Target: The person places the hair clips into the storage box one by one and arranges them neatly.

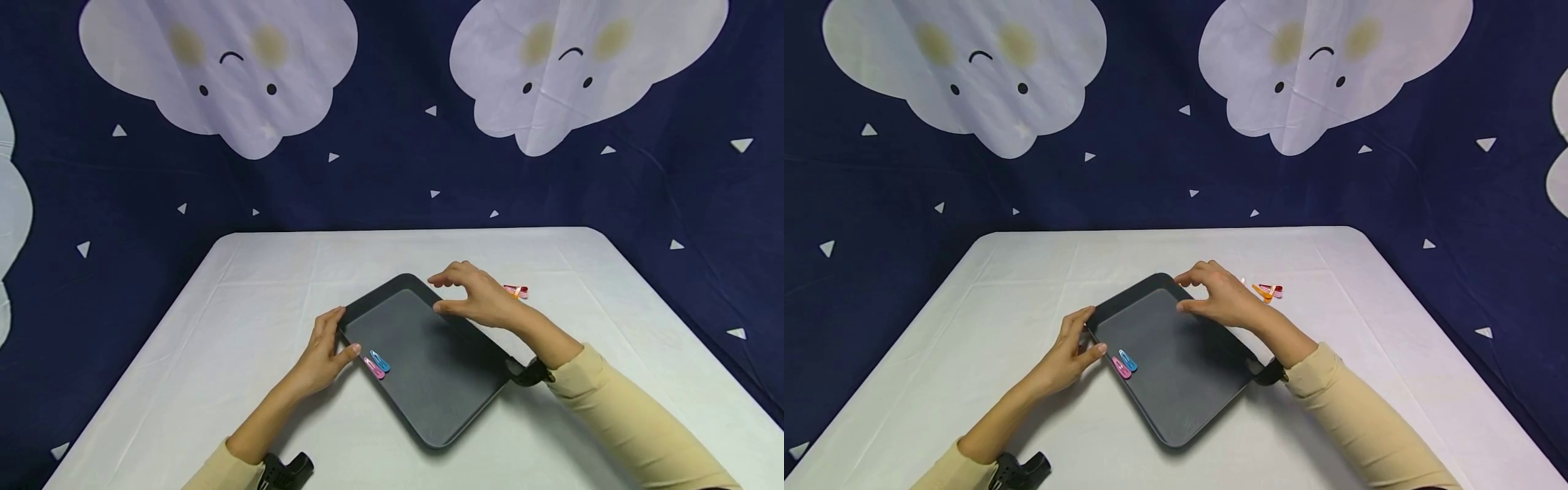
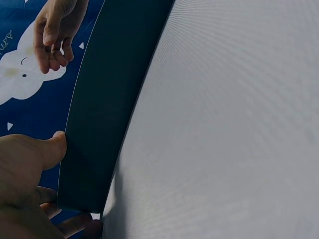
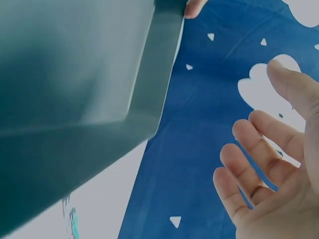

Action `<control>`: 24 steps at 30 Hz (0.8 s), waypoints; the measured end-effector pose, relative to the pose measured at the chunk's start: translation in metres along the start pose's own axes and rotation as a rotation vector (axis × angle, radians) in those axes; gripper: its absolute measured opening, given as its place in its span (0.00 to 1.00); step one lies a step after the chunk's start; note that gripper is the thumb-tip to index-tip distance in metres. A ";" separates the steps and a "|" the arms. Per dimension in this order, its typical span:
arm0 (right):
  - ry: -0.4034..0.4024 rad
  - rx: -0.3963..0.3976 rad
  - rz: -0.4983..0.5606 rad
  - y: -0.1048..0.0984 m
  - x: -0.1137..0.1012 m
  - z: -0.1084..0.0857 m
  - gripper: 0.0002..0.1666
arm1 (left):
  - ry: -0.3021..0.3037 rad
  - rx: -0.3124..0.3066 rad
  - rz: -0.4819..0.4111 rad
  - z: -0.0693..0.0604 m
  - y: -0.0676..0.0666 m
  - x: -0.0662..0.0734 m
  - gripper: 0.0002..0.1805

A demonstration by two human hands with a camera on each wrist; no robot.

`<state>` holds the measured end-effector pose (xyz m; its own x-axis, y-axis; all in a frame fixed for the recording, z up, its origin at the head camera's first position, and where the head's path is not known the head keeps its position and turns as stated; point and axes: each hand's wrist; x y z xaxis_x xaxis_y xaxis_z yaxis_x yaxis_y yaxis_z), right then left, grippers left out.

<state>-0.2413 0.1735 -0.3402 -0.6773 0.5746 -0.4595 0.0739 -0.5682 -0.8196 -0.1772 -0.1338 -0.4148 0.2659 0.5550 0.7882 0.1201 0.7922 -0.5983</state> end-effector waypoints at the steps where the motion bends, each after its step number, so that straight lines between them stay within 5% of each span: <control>1: 0.004 0.007 0.002 -0.002 0.002 -0.001 0.26 | 0.000 0.000 0.002 0.000 0.000 0.000 0.41; 24: 0.259 0.101 -0.028 -0.008 0.056 -0.024 0.25 | -0.004 -0.011 0.012 0.000 0.000 -0.001 0.42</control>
<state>-0.2623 0.2244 -0.3677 -0.4677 0.7148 -0.5198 -0.0246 -0.5984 -0.8008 -0.1774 -0.1342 -0.4157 0.2639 0.5650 0.7817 0.1272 0.7830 -0.6089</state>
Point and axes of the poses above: each hand's wrist, its own z-axis towards the middle knuckle, its own y-axis out of the palm, x = y × z
